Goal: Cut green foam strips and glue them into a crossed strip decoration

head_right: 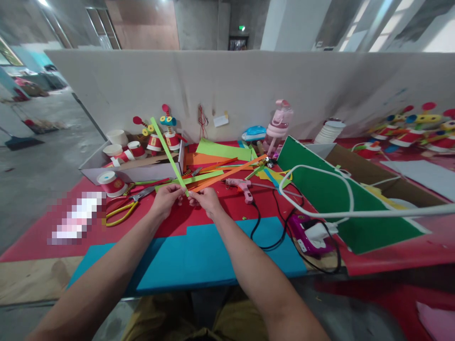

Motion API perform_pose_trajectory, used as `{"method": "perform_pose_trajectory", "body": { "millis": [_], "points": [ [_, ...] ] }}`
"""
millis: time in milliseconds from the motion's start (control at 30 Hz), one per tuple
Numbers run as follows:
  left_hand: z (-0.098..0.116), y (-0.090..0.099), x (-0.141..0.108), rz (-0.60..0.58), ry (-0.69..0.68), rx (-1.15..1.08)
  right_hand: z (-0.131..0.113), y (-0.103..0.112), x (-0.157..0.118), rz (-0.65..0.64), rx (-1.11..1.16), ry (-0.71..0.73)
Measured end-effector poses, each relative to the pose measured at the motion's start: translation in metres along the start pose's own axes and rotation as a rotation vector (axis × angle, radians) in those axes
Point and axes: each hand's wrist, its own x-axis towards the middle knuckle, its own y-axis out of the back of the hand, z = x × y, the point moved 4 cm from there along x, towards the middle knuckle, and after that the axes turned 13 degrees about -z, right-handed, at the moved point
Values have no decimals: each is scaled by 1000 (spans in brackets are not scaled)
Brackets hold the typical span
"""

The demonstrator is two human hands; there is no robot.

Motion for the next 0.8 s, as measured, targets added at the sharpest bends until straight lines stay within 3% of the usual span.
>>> {"method": "perform_pose_trajectory", "body": {
  "millis": [200,333,533,800],
  "points": [
    [-3,0,1,-32,63,-136,0,3,2,62,165,41],
    [-7,-5,1,-114,80,-171,2,5,3,87,217,65],
    [-10,-8,2,-79,22,-145,3,-1,2,53,110,83],
    [-8,-5,0,-44,66,-162,0,-3,2,19,25,48]
  ]
}}
